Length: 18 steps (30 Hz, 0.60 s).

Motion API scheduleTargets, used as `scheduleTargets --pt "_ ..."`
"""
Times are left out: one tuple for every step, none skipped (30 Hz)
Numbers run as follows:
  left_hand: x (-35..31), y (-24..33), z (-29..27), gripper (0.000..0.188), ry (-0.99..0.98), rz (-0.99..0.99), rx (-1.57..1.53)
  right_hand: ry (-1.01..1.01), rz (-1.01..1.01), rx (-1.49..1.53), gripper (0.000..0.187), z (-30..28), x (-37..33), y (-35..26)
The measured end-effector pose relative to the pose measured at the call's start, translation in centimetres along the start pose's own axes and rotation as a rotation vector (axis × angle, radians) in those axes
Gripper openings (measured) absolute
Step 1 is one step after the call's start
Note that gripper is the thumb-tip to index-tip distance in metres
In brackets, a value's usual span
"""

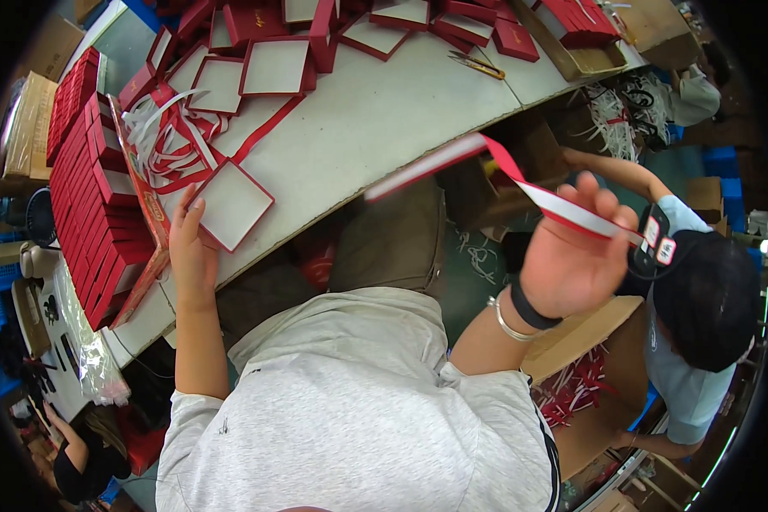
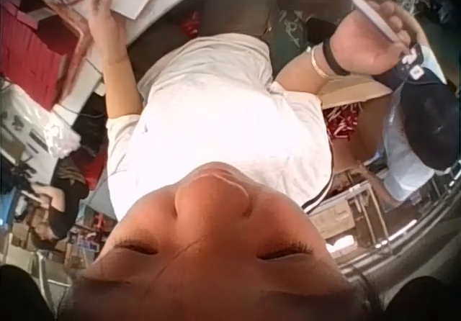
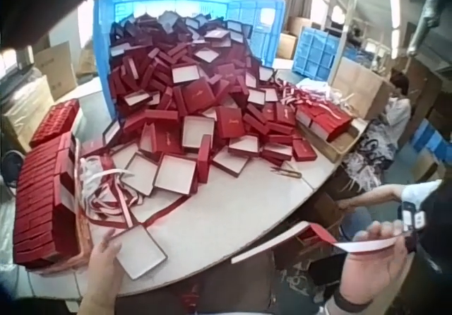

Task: Folding and applying ribbons to jewelry boxes on a production line.

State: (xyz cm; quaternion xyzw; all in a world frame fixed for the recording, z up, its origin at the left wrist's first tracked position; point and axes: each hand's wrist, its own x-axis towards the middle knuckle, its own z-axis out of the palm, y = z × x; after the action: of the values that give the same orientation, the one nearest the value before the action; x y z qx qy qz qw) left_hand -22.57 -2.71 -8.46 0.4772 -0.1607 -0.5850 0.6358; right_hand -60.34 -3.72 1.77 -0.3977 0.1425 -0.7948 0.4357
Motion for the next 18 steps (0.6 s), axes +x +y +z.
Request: scheduleTargets --pt "0.6 -0.7 -0.6 0.049 0.091 0.205 0.253 -0.113 0.041 0.096 0.013 0.2 0.2 -1.3" --pt "0.9 -1.1 -0.9 0.053 0.182 0.411 0.504 -0.226 0.082 0.191 0.012 0.4 0.2 -2.3" --pt "0.7 -0.9 0.0 0.062 0.225 0.455 0.647 -0.254 0.115 0.084 0.012 0.8 -0.4 -3.0" --pt "0.2 -0.7 0.8 0.062 0.208 0.450 0.647 -0.281 0.154 -0.017 0.012 1.5 -1.1 -3.1" --pt "-0.4 -0.5 1.5 0.062 0.280 0.678 1.028 -0.324 0.175 -0.132 0.015 2.3 -1.8 -2.4" --pt "-1.2 -0.1 1.7 0.062 0.369 0.908 1.411 -0.343 0.266 -0.189 0.010 2.8 -2.6 -1.0" --pt "-2.2 0.1 2.8 0.052 0.422 1.091 1.540 -0.284 0.426 -0.268 0.008 3.5 -3.7 -0.2" --pt "-3.1 0.1 3.0 0.052 0.407 1.095 1.539 -0.239 0.659 -0.349 0.009 4.7 -4.4 0.7" --pt "-4.2 0.1 2.9 0.044 0.172 0.974 1.322 -0.262 0.858 -0.371 0.011 5.0 -5.1 1.6" --pt "-5.3 0.3 3.0 0.035 -0.046 0.841 1.104 -0.304 0.947 -0.326 0.011 5.4 -5.7 2.6" --pt "-6.9 0.1 4.2 0.029 -0.183 0.608 0.818 -0.295 0.982 -0.335 0.011 5.5 -6.7 3.4" --pt "-8.5 0.0 5.4 0.024 -0.283 0.374 0.532 -0.325 1.034 -0.393 0.010 6.2 -7.0 3.8" --pt "-9.3 0.3 6.2 0.023 -0.392 0.266 0.523 -0.364 1.064 -0.417 0.010 6.4 -7.3 4.0" --pt "-9.9 0.5 6.7 0.022 -0.497 0.155 0.512 -0.403 1.093 -0.441 0.010 6.5 -7.5 4.1" --pt "-10.2 0.4 7.0 0.021 -0.515 0.136 0.532 -0.406 1.099 -0.431 0.010 6.5 -7.7 4.3" --pt "-10.4 0.2 7.2 0.020 -0.533 0.115 0.551 -0.428 1.111 -0.445 0.010 6.6 -7.8 4.4" --pt "-10.5 -0.2 7.0 0.017 -0.519 0.085 0.541 -0.448 1.123 -0.458 0.010 6.6 -7.9 4.5" --pt "-10.5 -0.5 6.8 0.017 -0.523 0.073 0.543 -0.435 1.129 -0.458 0.010 6.5 -8.0 4.5"
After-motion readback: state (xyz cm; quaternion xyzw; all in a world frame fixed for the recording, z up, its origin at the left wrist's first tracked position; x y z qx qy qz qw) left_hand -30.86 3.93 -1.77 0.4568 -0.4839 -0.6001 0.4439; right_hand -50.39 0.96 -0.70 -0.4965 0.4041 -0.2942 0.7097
